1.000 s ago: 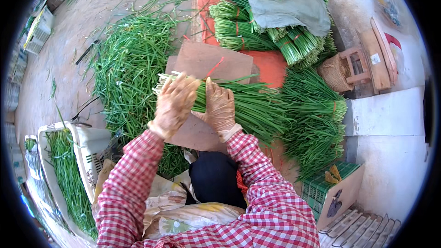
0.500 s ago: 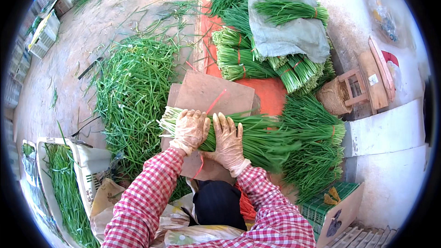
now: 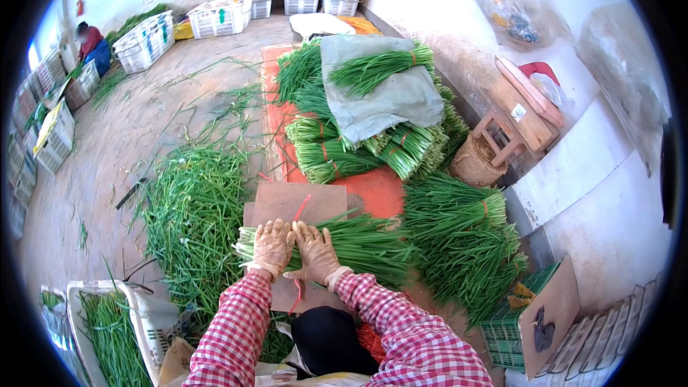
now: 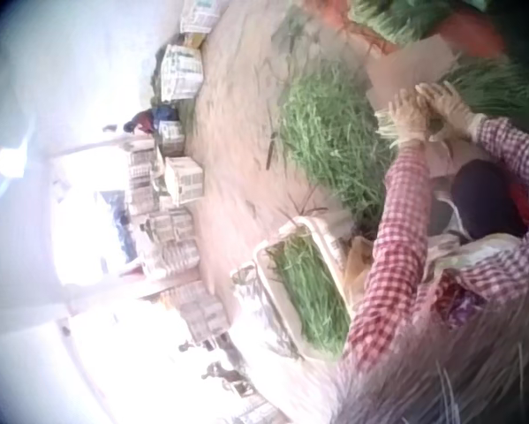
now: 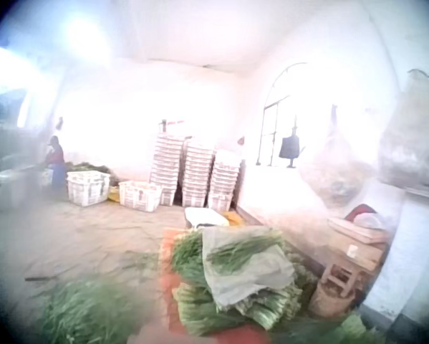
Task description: The person sorts through bunches of green onions by hand, removes outer leaves, and then bundles them together using red ties on a flat surface.
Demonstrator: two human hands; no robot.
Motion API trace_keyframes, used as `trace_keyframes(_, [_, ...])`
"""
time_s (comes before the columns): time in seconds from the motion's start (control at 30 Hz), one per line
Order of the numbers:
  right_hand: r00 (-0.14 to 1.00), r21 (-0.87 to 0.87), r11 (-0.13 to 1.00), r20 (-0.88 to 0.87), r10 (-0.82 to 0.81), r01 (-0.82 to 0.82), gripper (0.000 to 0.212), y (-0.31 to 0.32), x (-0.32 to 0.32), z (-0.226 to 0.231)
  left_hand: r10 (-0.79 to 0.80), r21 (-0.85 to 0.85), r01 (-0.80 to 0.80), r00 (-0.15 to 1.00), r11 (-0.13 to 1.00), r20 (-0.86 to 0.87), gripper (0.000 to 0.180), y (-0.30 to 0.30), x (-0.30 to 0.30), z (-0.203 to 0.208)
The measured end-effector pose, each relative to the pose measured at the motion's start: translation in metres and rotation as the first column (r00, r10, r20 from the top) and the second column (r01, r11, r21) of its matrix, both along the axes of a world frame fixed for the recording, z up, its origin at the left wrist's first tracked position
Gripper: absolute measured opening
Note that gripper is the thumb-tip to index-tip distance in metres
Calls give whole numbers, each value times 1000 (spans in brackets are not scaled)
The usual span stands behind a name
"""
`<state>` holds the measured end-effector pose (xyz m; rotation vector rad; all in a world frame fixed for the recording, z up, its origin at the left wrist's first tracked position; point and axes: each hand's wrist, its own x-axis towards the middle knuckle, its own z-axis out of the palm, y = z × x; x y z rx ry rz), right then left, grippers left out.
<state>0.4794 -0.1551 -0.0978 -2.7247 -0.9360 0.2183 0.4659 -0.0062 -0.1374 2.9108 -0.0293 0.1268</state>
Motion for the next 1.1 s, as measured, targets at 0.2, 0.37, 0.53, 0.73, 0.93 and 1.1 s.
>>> trace_keyframes(0.2, [997,-22,1000,71,-6,8,116,-2,-10,-15,-8,-39,12,995,999,100,43,0,-10,-3])
trace_keyframes(0.37, [1000,8,1000,12,-23,23,116,1,-9,-13,-26,-13,26,1000,1000,-3,49,4,-7,3])
trace_keyframes(0.53, [994,14,999,103,-38,36,117,-3,-12,-17,52,28,-53,998,998,42,63,8,-29,5])
trace_keyframes(0.73, [997,39,999,77,-21,18,117,-7,-3,-13,167,-188,-153,984,970,60,69,12,-23,42])
trace_keyframes(0.93, [955,233,965,291,52,-123,88,21,-12,-9,48,-520,-57,998,852,-30,51,47,-166,121])
trace_keyframes(1.1, [936,136,986,349,38,-91,100,-3,-3,-17,35,-748,-61,998,661,-50,57,14,-300,168])
